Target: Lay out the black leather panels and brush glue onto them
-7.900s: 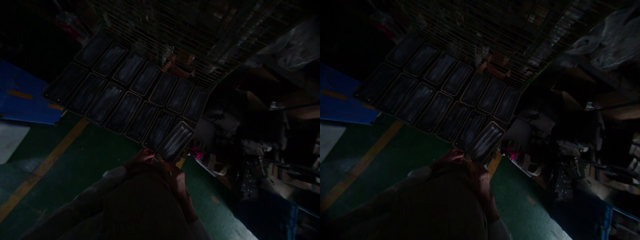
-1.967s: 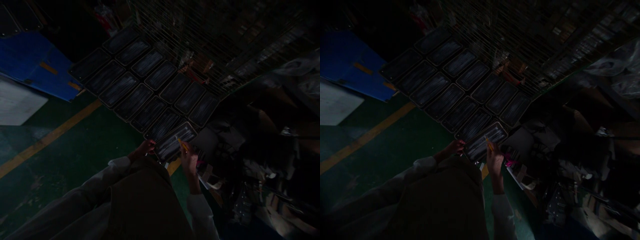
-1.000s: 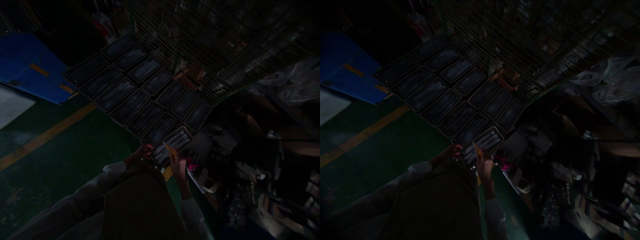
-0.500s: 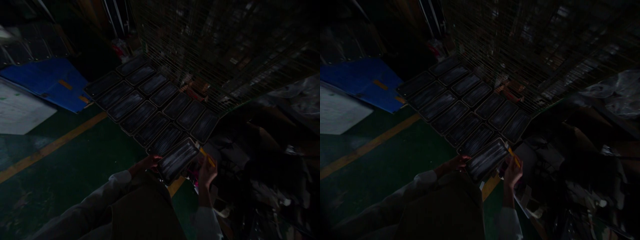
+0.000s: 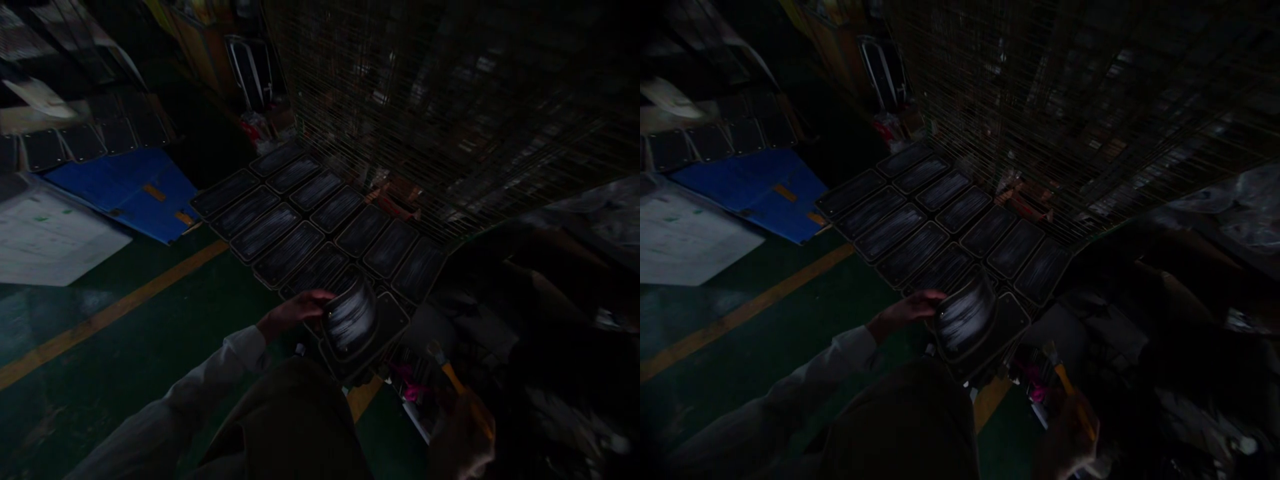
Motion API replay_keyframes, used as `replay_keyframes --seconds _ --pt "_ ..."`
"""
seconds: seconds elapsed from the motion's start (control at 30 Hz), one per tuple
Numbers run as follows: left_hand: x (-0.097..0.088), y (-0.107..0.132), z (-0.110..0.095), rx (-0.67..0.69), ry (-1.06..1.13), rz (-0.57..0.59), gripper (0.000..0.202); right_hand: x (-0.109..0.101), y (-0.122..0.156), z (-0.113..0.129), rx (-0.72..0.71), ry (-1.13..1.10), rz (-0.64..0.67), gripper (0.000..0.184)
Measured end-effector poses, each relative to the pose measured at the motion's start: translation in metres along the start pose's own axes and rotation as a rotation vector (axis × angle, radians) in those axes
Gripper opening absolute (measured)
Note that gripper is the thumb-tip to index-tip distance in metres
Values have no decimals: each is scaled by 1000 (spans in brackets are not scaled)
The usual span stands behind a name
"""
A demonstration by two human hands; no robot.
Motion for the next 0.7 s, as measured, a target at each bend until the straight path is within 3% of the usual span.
replay_keyframes --seconds 0.1,0.2,0.33,0.43,0.57,0.7 --pt "-20 -1 -15 52 -45 -35 55 -1 10 4 44 -72 -108 37" --pt "-54 6 -12 87 -19 -133 55 1 17 14 -8 -8 -117 37" --pt "-113 23 26 61 78 -353 58 1 24 22 6 23 -118 38" --pt "-146 34 62 -10 84 -462 62 2 31 22 36 72 -131 40" --pt "-163 40 91 -47 114 -527 68 6 36 15 72 84 -85 41" --pt "-166 40 102 -51 176 -604 67 11 36 12 1 121 -42 42"
Point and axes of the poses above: each hand's wrist, its own y-axis away from the middle knuckle, its own x-axis out of the palm, z = x × y, the point moved 5 cm from there along -y, towards the middle knuckle, and after that the axes turned 1 degree about z, right-handed, at the moved point
